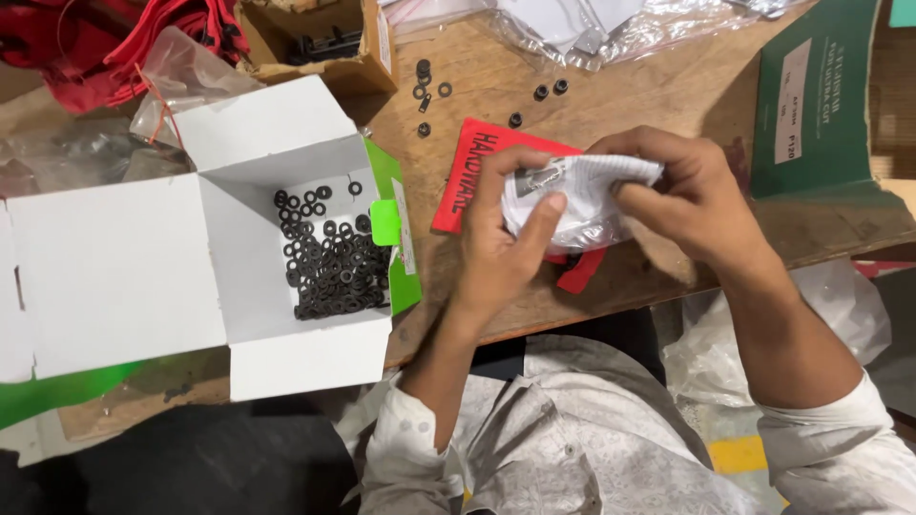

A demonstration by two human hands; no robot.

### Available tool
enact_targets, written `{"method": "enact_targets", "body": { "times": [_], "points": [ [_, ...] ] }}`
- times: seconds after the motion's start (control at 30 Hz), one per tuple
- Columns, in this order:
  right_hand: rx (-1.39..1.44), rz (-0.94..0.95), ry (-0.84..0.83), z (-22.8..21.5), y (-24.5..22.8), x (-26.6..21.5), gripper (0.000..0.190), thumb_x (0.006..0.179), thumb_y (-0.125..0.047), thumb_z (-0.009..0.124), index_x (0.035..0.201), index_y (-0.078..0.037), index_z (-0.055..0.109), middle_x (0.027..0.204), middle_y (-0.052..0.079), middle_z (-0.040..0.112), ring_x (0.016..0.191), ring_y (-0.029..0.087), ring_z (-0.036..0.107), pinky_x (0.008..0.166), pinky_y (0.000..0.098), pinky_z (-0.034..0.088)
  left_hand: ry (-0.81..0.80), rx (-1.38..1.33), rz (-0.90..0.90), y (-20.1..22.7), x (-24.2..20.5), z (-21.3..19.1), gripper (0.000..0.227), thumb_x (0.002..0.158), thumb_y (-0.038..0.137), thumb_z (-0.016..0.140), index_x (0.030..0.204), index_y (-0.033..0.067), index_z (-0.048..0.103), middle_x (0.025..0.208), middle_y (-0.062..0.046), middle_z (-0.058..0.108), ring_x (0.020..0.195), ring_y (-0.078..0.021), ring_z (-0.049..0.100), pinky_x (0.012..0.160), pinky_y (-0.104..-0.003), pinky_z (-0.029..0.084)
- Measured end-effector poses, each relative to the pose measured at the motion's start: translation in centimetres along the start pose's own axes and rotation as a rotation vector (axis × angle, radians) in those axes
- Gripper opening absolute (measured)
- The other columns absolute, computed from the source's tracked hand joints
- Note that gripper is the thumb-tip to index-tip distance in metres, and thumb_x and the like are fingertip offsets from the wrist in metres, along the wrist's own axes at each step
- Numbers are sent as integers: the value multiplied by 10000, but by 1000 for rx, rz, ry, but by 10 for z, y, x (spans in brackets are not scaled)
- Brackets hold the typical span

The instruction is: Counting black washers and packing them into a red hardware bag and cardboard boxes.

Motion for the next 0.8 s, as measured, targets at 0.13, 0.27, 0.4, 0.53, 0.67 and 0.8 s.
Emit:
{"method": "enact_targets", "body": {
  "times": [0.13, 0.27, 0.4, 0.53, 0.67, 0.8],
  "points": [
    [-66, -19, -57, 3, -21, 1, 427, 888, 20, 657, 1316, 31, 659, 1015, 77, 723, 838, 69, 660, 711, 230, 536, 70, 520, 244, 33, -7, 1, 308, 1023, -13, 709, 1284, 53, 560, 1175, -116, 710, 1087, -270, 743, 919, -342, 588],
    [-235, -36, -156, 6, -38, -10, 584, 847, -30, 748, 1411, -2, 601, 1067, 91, 764, 857, 108, 741, 739, 245, 585, 2, 477, 365, 35, -15, 25, 456, 1008, -47, 657, 1407, 59, 464, 1277, -122, 640, 1170, -273, 703, 989, -335, 594],
    [8, 67, 113, -21, -24, -24, 583, 876, 9, 783, 1435, -6, 619, 1166, 151, 719, 1022, 148, 689, 861, 268, 573, 135, 98, 338, 82, 2, 23, 624, 885, 96, 802, 1335, 58, 371, 1426, -168, 450, 1179, -237, 560, 961, -354, 580],
    [185, -111, 221, -43, -2, -44, 602, 920, 42, 773, 1482, 6, 559, 1344, 131, 649, 1203, 133, 648, 1053, 273, 564, 58, 663, 193, 53, 0, 21, 519, 878, 236, 853, 1269, 24, 585, 1260, -173, 617, 1064, -282, 682, 840, -361, 587],
    [276, -36, 358, -37, 40, -67, 678, 891, 44, 761, 1530, -31, 546, 1360, 136, 671, 1171, 163, 671, 989, 298, 595, 46, 963, 207, 31, -4, 31, 310, 804, 162, 779, 1050, 14, 662, 1006, -130, 653, 857, -301, 681, 738, -408, 555],
    [-28, -106, 541, -19, 11, -89, 614, 996, 44, 706, 1572, -27, 503, 1423, 162, 661, 1213, 154, 677, 1044, 292, 580, 109, 794, 85, 20, -5, 22, 98, 899, 115, 736, 905, 40, 673, 832, -62, 676, 668, -202, 693, 607, -357, 550]
  ]
}}
Point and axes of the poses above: each hand's wrist, its own x-axis towards the middle knuckle, its own z-axis out of the palm, y = z × x, the point moved 10 cm from there along x, towards the middle knuckle
